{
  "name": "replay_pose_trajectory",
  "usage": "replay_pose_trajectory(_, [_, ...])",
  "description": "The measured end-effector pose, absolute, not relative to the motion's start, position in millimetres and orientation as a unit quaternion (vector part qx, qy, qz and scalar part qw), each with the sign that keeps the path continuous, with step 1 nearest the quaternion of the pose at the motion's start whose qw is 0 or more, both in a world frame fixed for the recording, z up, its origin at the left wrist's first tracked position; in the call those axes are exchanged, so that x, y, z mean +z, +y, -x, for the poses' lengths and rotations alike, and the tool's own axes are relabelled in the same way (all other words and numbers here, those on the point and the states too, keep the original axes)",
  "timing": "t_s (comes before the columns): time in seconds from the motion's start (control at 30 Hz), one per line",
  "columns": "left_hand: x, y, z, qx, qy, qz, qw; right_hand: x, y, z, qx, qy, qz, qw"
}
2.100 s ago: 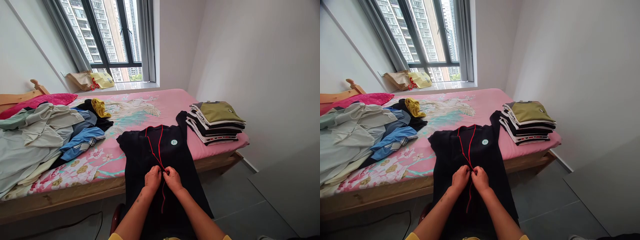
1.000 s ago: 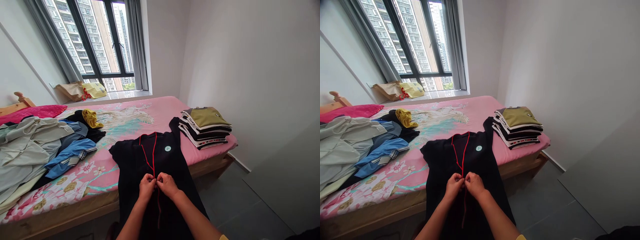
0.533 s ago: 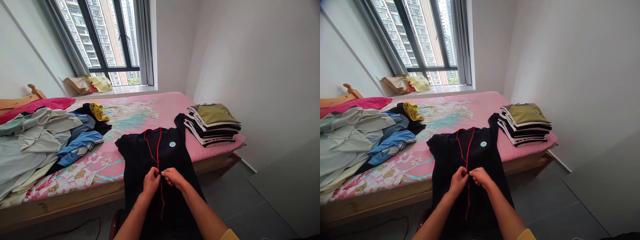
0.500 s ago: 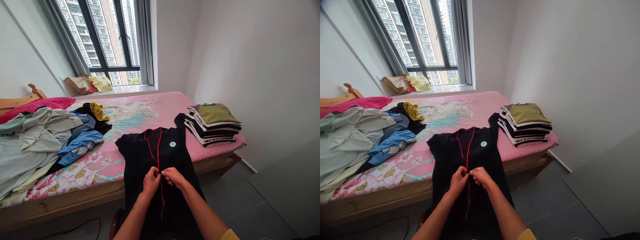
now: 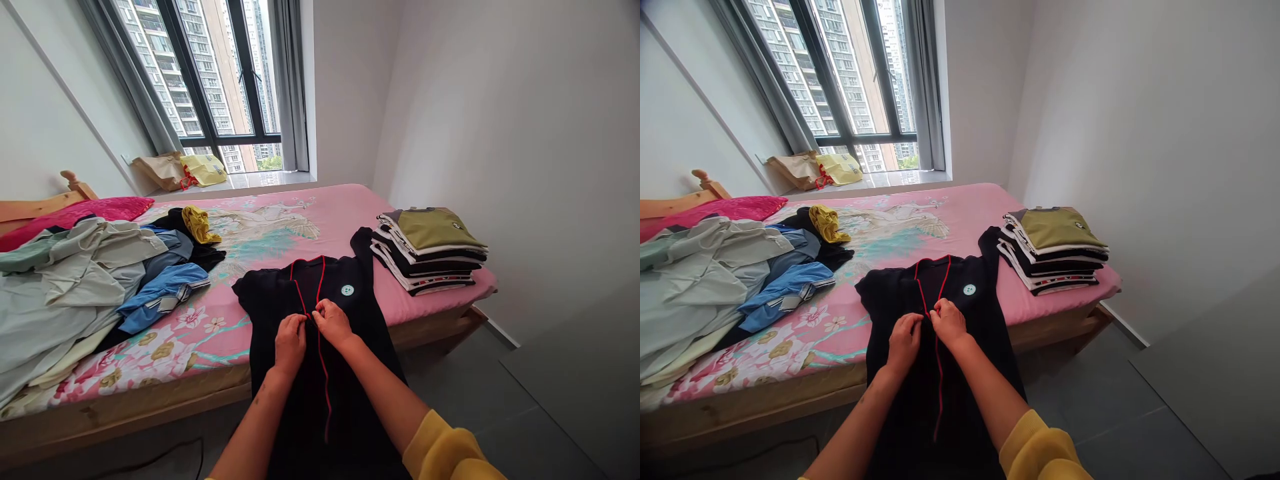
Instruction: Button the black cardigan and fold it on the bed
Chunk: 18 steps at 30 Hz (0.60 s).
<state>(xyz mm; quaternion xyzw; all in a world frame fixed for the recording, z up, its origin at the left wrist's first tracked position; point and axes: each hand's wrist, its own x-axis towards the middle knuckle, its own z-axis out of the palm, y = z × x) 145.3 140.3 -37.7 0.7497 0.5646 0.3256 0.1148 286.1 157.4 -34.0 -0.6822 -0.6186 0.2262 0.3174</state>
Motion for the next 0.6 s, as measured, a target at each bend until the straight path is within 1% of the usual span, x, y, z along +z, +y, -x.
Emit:
replay_pose_trajectory(0.1, [-23, 175, -140, 0.194, 0.619, -0.754, 0.102, -40, 166, -285, 0.219, -0.616, 0.726, 0.216])
replay_pose_trajectory(0.2, [-17, 208, -141, 0.116, 0.658, -0.737, 0.107, -43, 169, -285, 0.218, -0.614, 0.741, 0.164])
replay_pose_trajectory(0.4, [-19, 251, -152, 0.012, 0.674, -0.728, 0.121, -40, 176, -285, 0.203, -0.619, 0.749, 0.118])
replay_pose_trajectory(0.6, [-20, 263, -151, -0.018, 0.682, -0.718, 0.138, -43, 179, -288, 0.19, -0.625, 0.748, 0.116])
